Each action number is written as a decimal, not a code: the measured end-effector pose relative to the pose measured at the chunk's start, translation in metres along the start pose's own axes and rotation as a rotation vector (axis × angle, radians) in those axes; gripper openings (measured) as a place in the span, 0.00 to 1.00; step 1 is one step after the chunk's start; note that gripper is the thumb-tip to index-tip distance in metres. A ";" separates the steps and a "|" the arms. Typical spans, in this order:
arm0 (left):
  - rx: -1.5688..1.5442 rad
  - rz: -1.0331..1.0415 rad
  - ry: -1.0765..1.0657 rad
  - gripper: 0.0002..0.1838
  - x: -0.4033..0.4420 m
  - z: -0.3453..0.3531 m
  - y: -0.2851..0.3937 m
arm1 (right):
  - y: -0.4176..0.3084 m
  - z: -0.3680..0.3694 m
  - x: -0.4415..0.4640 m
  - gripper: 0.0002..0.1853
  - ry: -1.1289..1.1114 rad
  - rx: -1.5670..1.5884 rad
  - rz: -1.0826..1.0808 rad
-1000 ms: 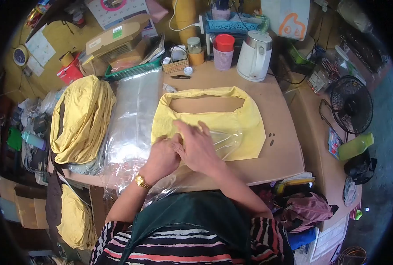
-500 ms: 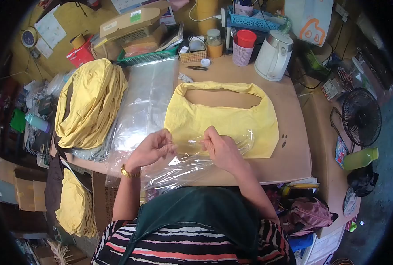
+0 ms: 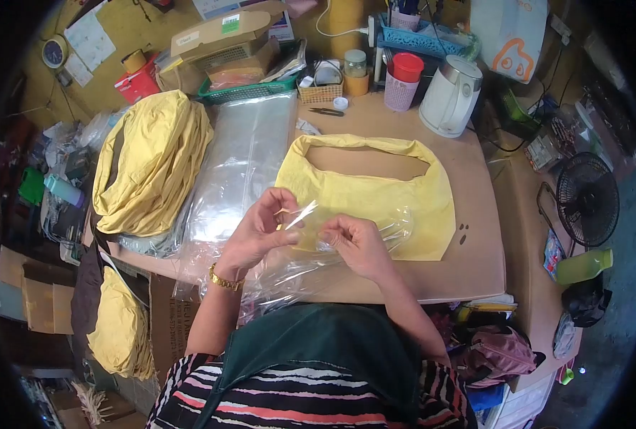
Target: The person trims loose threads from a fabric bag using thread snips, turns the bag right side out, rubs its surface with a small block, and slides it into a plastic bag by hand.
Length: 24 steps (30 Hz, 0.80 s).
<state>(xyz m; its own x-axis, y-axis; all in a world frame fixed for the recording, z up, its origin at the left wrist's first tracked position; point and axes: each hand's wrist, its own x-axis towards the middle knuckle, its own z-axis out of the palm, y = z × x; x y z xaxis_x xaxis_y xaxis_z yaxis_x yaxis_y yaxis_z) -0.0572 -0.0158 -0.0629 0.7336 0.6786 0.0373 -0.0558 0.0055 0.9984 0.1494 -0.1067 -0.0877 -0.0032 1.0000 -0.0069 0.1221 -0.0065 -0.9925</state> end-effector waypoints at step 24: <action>-0.177 0.008 0.176 0.08 0.010 0.002 -0.011 | -0.008 0.021 0.002 0.02 0.237 0.037 -0.133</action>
<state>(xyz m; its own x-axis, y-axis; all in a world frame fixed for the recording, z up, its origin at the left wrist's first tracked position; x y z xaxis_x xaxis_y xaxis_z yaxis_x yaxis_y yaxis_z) -0.0481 -0.0108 -0.0731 0.6045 0.7963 0.0215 -0.1901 0.1181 0.9746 0.1277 -0.1052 -0.0828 0.2165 0.9650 0.1481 0.1001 0.1290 -0.9866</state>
